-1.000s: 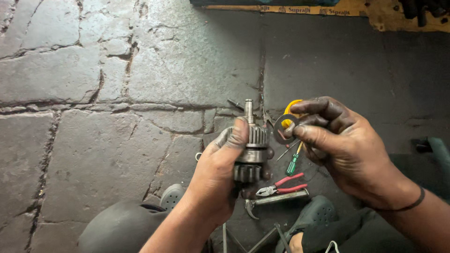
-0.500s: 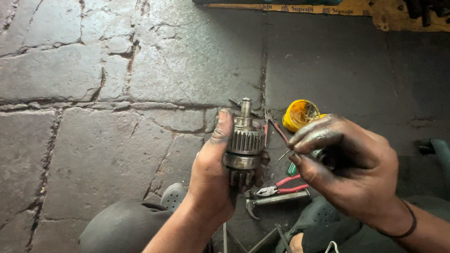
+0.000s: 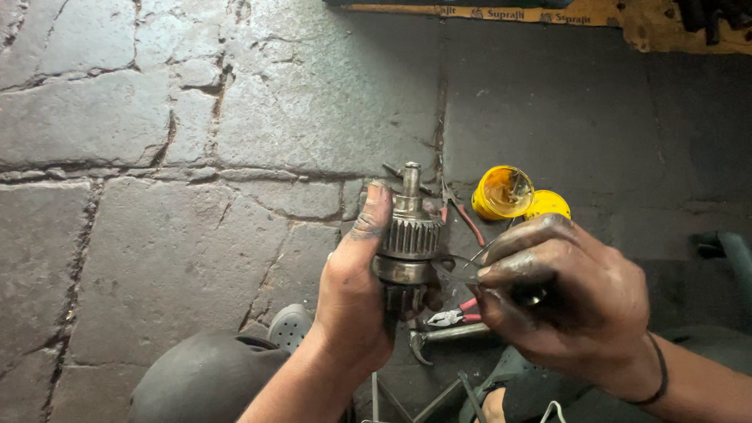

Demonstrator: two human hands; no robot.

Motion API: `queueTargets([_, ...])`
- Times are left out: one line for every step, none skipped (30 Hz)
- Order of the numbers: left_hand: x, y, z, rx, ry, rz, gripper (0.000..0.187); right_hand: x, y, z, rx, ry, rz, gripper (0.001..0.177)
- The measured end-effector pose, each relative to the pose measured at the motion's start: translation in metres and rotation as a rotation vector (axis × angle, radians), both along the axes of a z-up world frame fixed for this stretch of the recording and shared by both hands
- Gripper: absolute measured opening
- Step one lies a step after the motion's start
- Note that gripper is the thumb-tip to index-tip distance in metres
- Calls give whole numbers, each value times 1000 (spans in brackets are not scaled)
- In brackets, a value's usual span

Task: The person disassembles and cleans a starter motor bendix gear assembly, using a hammer and a screwdriver to remove internal components and grease.

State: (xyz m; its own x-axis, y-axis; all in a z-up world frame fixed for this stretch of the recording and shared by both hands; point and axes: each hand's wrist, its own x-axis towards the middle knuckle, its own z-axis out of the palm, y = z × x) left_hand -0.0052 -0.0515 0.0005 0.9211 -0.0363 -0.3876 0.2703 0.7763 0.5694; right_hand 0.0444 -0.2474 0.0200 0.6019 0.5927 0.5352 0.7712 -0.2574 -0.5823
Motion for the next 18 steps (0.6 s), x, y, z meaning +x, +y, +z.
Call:
queueTargets([0, -1, 0, 3, -12, 4, 58, -1, 1, -2, 2, -2, 2, 22])
queueTargets([0, -1, 0, 7, -1, -1, 58, -1, 1, -3, 3, -3, 4, 22])
queueTargets([-1, -2, 1, 12, 10, -7, 58, -1, 0, -5, -5, -2, 10, 22])
queueTargets([-1, -3, 0, 16, 21, -11, 58, -1, 1, -6, -13, -1, 17, 23])
queueTargets([-1, -3, 0, 13, 12, -4, 57, -2, 1, -7, -22, 1, 24, 24])
queueTargets([-1, -4, -1, 10, 3, 3, 56, -2, 2, -7, -24, 4, 21, 23])
queueTargets([-1, -4, -1, 7, -6, 11, 55, -2, 2, -7, -26, 8, 18, 22])
queueTargets([-1, -3, -2, 10, -2, 14, 56, -2, 3, -7, -27, 11, 17, 21])
queueTargets([-1, -3, -2, 12, 2, 17, 57, -2, 3, -6, -14, 40, 19, 19])
queueTargets([-1, -2, -3, 14, 7, 18, 58, -1, 3, -6, 0, 70, 19, 18])
queueTargets([-2, -2, -4, 12, -12, 11, 58, 0, 3, -5, 14, 99, 19, 16])
queueTargets([-2, -2, -4, 9, -32, 3, 57, 2, 3, -4, 21, 118, 31, 16])
queueTargets([-2, -1, -5, 6, -52, -6, 57, 4, 2, -3, 27, 137, 43, 17])
queueTargets([-2, -2, -5, 9, -40, 0, 56, 5, 2, -3, 34, 156, 56, 17])
queueTargets([-2, -2, -5, 12, -28, 6, 54, 5, 2, -2, 43, 168, 60, 17])
queueTargets([-3, -2, -5, 16, -16, 14, 53, 5, 2, -2, 52, 181, 65, 18])
queueTargets([-3, -2, -5, 26, -15, 18, 53, 6, 2, -2, 61, 193, 70, 18])
queueTargets([-2, -2, -5, 36, -15, 21, 53, 6, 2, -1, 35, 160, 58, 18])
